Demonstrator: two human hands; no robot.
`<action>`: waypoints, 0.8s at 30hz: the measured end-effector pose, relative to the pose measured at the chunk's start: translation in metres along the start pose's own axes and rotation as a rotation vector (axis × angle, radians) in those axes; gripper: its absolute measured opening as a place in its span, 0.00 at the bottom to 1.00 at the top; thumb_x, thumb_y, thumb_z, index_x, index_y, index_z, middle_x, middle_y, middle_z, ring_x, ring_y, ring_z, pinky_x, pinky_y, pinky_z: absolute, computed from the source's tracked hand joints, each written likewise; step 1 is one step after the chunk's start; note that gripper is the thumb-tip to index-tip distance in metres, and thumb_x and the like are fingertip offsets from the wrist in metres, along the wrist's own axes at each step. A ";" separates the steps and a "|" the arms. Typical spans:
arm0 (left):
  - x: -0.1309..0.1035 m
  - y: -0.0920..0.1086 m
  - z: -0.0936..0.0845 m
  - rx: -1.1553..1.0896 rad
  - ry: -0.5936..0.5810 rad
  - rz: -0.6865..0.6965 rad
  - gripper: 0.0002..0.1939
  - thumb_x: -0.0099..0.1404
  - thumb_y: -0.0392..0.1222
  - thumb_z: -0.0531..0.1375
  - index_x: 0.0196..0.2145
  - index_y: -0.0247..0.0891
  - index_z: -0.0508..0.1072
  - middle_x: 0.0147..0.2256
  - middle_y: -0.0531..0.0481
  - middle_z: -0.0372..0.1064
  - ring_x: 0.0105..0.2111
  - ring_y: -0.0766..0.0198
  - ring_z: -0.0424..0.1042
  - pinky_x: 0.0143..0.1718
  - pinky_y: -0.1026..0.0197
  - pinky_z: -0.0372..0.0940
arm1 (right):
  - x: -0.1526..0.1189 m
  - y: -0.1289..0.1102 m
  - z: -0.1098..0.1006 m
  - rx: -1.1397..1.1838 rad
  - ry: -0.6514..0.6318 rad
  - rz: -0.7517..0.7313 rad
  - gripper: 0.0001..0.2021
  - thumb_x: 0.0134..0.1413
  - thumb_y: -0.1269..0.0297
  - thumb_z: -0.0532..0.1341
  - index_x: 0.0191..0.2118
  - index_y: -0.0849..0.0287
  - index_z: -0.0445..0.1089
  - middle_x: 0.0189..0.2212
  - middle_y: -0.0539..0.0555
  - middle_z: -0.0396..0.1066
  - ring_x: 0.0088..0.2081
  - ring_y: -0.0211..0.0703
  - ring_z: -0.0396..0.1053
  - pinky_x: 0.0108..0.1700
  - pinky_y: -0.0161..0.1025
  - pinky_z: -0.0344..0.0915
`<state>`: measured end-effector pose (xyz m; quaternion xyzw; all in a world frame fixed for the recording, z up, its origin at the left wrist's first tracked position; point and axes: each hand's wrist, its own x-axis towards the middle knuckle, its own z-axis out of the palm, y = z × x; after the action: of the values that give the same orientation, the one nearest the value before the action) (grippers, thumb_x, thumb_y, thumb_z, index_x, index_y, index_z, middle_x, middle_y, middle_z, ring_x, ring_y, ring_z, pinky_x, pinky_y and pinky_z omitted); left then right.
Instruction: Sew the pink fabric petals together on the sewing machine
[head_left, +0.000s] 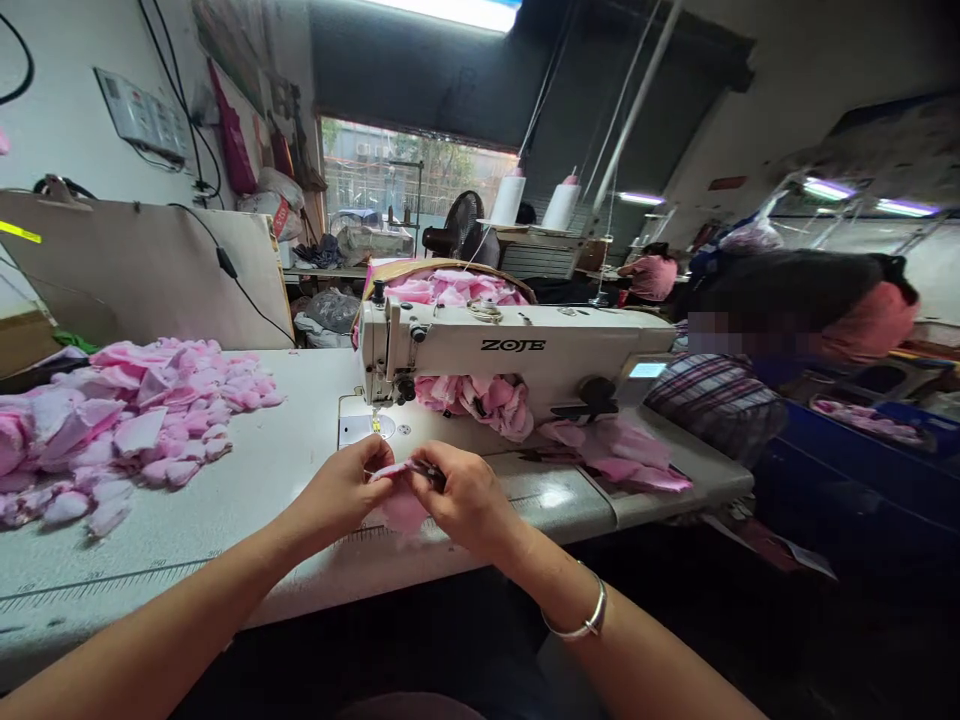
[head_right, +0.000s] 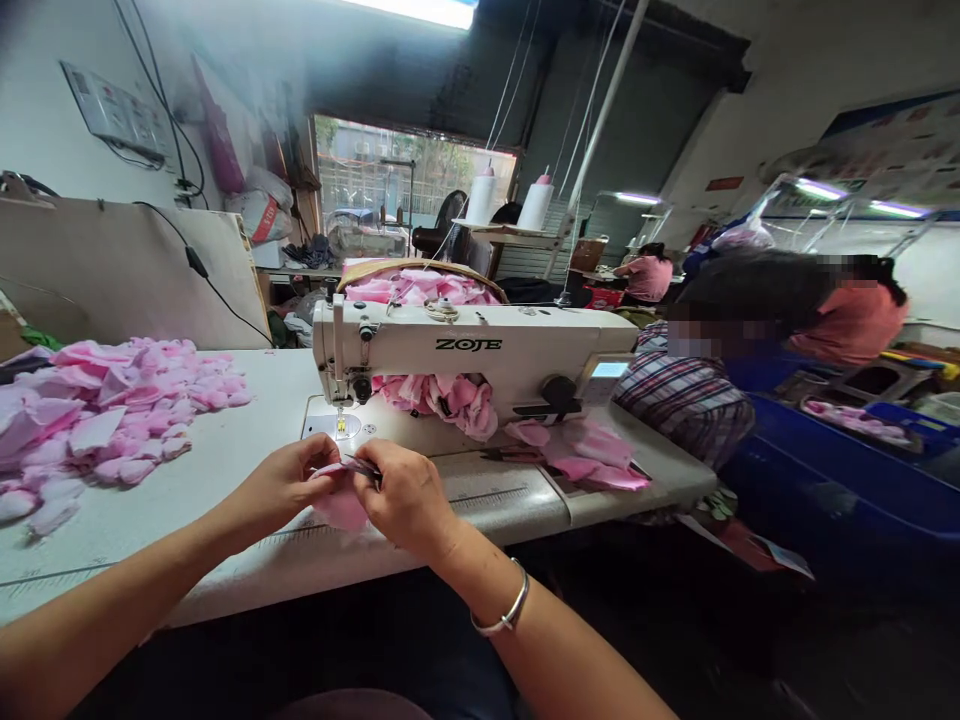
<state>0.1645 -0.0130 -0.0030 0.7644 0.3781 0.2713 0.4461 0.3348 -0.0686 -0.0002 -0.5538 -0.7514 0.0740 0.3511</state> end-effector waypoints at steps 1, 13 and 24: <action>-0.001 -0.001 0.000 -0.019 0.001 -0.015 0.06 0.55 0.41 0.56 0.30 0.38 0.65 0.28 0.55 0.64 0.29 0.66 0.63 0.29 0.65 0.56 | 0.001 -0.001 0.001 0.009 0.003 0.012 0.01 0.53 0.69 0.58 0.32 0.57 0.65 0.25 0.46 0.65 0.26 0.36 0.60 0.30 0.34 0.53; -0.003 -0.012 -0.009 -0.064 -0.008 -0.127 0.10 0.54 0.46 0.60 0.28 0.38 0.64 0.26 0.57 0.60 0.27 0.67 0.59 0.27 0.66 0.52 | 0.015 0.003 0.018 0.261 -0.092 0.049 0.03 0.50 0.70 0.57 0.33 0.57 0.62 0.24 0.45 0.62 0.26 0.35 0.58 0.29 0.33 0.53; -0.001 -0.014 -0.023 -0.015 -0.024 -0.124 0.10 0.55 0.46 0.60 0.33 0.38 0.69 0.31 0.53 0.68 0.32 0.63 0.65 0.31 0.64 0.57 | 0.024 0.001 0.022 0.130 -0.151 0.076 0.03 0.47 0.70 0.58 0.30 0.56 0.63 0.23 0.45 0.64 0.25 0.35 0.58 0.28 0.33 0.52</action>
<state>0.1422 0.0013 -0.0049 0.7392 0.4173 0.2370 0.4724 0.3190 -0.0412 -0.0068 -0.5506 -0.7479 0.1776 0.3256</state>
